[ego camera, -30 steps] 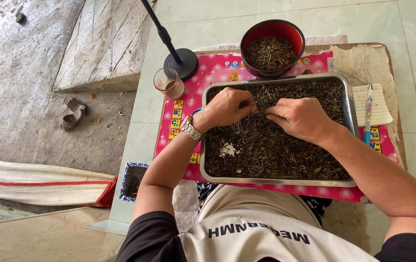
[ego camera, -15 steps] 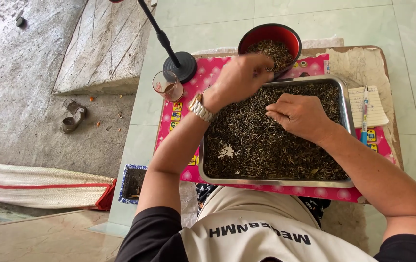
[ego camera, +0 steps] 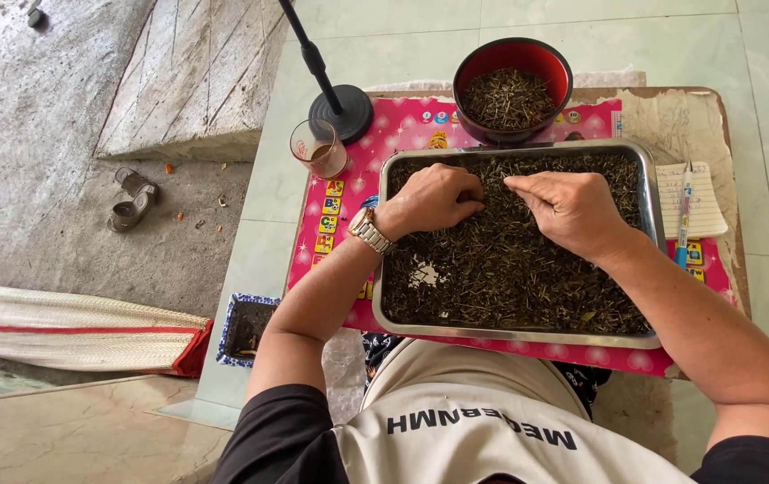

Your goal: Manually sorting dried tea leaves in a metal tray to remove stems and debris, placing them into a separate bowl.

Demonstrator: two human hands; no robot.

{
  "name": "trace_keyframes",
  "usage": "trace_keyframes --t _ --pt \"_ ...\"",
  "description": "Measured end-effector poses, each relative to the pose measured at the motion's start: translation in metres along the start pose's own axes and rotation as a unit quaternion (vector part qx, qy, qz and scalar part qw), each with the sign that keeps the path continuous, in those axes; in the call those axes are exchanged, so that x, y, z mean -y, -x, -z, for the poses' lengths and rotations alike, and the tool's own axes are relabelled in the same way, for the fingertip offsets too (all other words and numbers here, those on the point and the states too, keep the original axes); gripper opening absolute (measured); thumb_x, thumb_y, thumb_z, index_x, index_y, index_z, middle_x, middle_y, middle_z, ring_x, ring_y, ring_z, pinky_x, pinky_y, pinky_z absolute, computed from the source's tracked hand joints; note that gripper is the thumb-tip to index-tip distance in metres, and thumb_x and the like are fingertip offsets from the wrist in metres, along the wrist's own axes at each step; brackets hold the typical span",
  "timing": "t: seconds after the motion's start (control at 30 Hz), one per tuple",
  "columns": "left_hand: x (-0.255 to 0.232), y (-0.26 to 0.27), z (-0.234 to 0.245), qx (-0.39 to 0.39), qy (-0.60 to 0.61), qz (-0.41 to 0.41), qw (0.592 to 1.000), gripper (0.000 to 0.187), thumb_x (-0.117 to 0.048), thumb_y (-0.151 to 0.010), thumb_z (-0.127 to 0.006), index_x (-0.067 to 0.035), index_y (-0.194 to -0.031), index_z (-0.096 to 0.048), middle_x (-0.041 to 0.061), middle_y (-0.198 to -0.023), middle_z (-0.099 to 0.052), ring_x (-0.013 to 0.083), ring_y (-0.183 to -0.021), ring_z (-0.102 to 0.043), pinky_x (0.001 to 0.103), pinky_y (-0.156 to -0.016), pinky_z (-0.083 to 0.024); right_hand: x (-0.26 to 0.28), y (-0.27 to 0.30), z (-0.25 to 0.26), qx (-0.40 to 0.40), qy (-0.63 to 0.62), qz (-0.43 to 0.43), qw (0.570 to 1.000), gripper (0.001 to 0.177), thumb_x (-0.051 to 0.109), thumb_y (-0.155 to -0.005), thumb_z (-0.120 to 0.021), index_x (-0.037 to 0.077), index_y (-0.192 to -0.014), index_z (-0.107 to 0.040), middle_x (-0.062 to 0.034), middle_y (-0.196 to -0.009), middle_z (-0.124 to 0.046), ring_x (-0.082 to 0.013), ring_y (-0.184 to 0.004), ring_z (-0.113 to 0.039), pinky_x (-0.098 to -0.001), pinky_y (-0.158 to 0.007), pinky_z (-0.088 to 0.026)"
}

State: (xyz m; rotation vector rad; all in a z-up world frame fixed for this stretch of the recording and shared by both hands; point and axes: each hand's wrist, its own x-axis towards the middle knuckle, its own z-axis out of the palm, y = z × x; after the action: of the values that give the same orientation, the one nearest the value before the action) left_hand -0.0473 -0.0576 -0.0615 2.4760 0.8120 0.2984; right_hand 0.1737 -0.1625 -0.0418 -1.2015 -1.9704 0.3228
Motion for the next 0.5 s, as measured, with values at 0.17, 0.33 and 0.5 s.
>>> trace_keyframes --t 0.17,0.33,0.5 --pt "0.011 -0.003 -0.012 -0.014 0.007 -0.005 1.0 0.016 -0.033 -0.085 -0.071 -0.02 -0.095 -0.07 0.004 -0.089 -0.073 0.0362 -0.09 -0.073 0.054 -0.077 -0.059 0.005 -0.004 0.001 0.004 0.003 0.006 1.0 0.017 -0.002 -0.097 -0.066 0.005 -0.107 -0.078 -0.017 -0.093 -0.076 -0.0332 -0.082 -0.074 -0.0362 -0.064 -0.061" --pt "0.014 -0.002 -0.015 -0.033 0.003 -0.008 0.999 0.015 -0.032 -0.083 -0.07 -0.02 -0.091 -0.068 0.004 -0.087 -0.071 0.0363 -0.088 -0.073 0.053 -0.075 -0.059 0.011 -0.008 0.007 0.004 0.038 0.03 0.999 0.015 -0.001 -0.096 -0.067 0.005 -0.105 -0.077 -0.0174 -0.088 -0.076 -0.0331 -0.076 -0.074 -0.0344 -0.057 -0.059" --pt "0.017 -0.003 -0.016 -0.05 0.023 -0.011 0.998 0.015 -0.032 -0.085 -0.068 -0.019 -0.093 -0.067 0.005 -0.086 -0.072 0.0371 -0.089 -0.073 0.054 -0.075 -0.059 -0.004 -0.036 0.021 0.006 0.136 0.071 0.988 0.016 0.006 -0.104 -0.066 0.008 -0.112 -0.079 -0.0141 -0.083 -0.075 -0.0187 -0.054 -0.065 -0.0254 -0.05 -0.053"
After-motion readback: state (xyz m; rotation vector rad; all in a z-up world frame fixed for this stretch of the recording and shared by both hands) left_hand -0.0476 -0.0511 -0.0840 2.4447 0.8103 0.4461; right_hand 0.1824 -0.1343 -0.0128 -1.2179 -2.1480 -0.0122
